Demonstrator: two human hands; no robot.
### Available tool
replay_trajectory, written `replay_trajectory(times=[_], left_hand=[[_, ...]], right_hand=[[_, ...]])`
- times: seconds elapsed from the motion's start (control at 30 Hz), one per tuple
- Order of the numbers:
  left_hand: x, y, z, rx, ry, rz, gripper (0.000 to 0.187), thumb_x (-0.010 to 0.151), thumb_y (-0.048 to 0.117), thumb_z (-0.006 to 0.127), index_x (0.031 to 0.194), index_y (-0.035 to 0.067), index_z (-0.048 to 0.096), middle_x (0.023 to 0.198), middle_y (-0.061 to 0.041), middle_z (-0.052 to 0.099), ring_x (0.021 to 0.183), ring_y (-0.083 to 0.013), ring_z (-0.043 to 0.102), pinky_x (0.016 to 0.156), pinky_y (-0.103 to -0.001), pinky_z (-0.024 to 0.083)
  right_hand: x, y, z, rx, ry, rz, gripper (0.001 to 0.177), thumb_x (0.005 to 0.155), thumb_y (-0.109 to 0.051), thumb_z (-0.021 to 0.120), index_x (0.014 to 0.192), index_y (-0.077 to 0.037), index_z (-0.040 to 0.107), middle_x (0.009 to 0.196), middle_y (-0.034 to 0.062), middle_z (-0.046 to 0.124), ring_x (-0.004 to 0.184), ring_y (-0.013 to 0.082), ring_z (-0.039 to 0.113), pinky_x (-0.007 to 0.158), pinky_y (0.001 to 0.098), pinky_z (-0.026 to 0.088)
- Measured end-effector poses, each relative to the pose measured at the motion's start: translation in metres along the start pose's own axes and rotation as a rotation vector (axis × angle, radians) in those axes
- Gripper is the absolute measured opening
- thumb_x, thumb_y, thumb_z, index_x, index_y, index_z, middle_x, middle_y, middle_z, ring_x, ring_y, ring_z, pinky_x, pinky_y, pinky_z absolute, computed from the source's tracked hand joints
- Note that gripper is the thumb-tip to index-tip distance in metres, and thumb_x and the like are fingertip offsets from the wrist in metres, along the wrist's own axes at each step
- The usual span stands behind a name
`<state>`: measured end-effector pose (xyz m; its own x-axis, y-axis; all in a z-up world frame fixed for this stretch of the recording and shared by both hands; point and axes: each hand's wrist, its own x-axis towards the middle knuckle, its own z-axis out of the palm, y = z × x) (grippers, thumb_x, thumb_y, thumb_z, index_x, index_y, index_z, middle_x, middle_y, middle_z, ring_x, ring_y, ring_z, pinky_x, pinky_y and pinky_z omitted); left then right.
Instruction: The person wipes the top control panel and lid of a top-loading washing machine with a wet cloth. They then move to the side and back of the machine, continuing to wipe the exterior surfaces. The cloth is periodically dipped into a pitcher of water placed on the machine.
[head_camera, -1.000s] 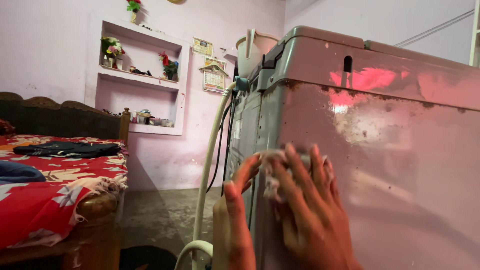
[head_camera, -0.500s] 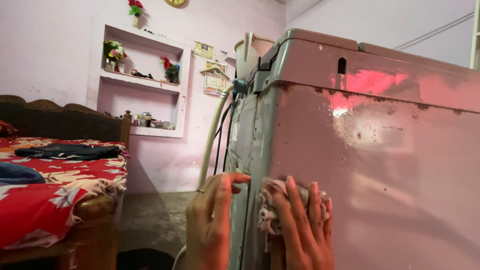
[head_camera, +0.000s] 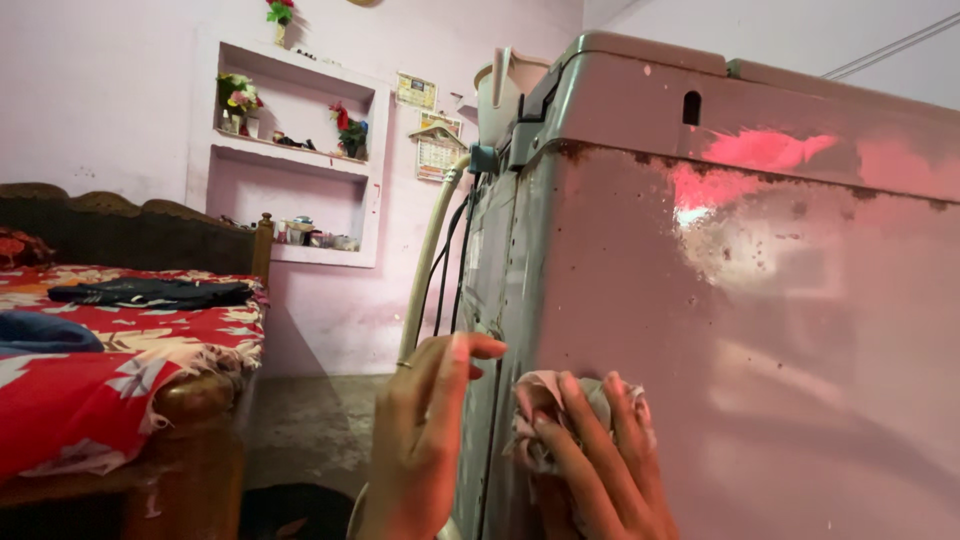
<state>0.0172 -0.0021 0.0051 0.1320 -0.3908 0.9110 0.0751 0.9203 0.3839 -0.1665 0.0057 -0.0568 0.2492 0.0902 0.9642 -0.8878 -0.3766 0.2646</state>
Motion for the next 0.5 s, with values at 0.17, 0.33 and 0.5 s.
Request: replay_trajectory(times=[0.17,0.33,0.5], left_hand=[[-0.006,-0.003,0.006,0.095,-0.029,-0.032,0.043,0.106,0.032,0.044,0.107,0.003,0.076,0.102,-0.009,0.074,0.088,-0.0233,0.067,0.080,-0.033,0.050],[-0.006,-0.002,0.009,0.030,-0.001,0.065,0.044,0.104,0.032,0.041,0.104,0.002,0.072,0.102,-0.010,0.075,0.095,-0.0196,0.071,0.086,-0.030,0.052],[-0.005,-0.001,0.009,0.051,0.009,0.068,0.044,0.104,0.031,0.040,0.104,0.002,0.074,0.101,-0.009,0.076,0.093,-0.0195,0.070,0.083,-0.032,0.054]], right_hand=[[0.018,0.002,-0.013,-0.103,0.119,0.073,0.053,0.080,-0.017,0.076,0.133,-0.016,0.066,0.149,0.0108,0.058,0.149,0.0386,0.045,0.124,0.0580,0.029],[0.022,-0.029,-0.004,-0.086,0.210,0.186,0.049,0.083,-0.013,0.075,0.132,-0.013,0.068,0.150,0.0118,0.058,0.149,0.0412,0.045,0.125,0.0569,0.034],[0.011,-0.047,0.007,-0.089,0.182,0.113,0.049,0.080,-0.018,0.076,0.128,-0.014,0.068,0.146,0.0108,0.058,0.145,0.0406,0.046,0.120,0.0587,0.033]])
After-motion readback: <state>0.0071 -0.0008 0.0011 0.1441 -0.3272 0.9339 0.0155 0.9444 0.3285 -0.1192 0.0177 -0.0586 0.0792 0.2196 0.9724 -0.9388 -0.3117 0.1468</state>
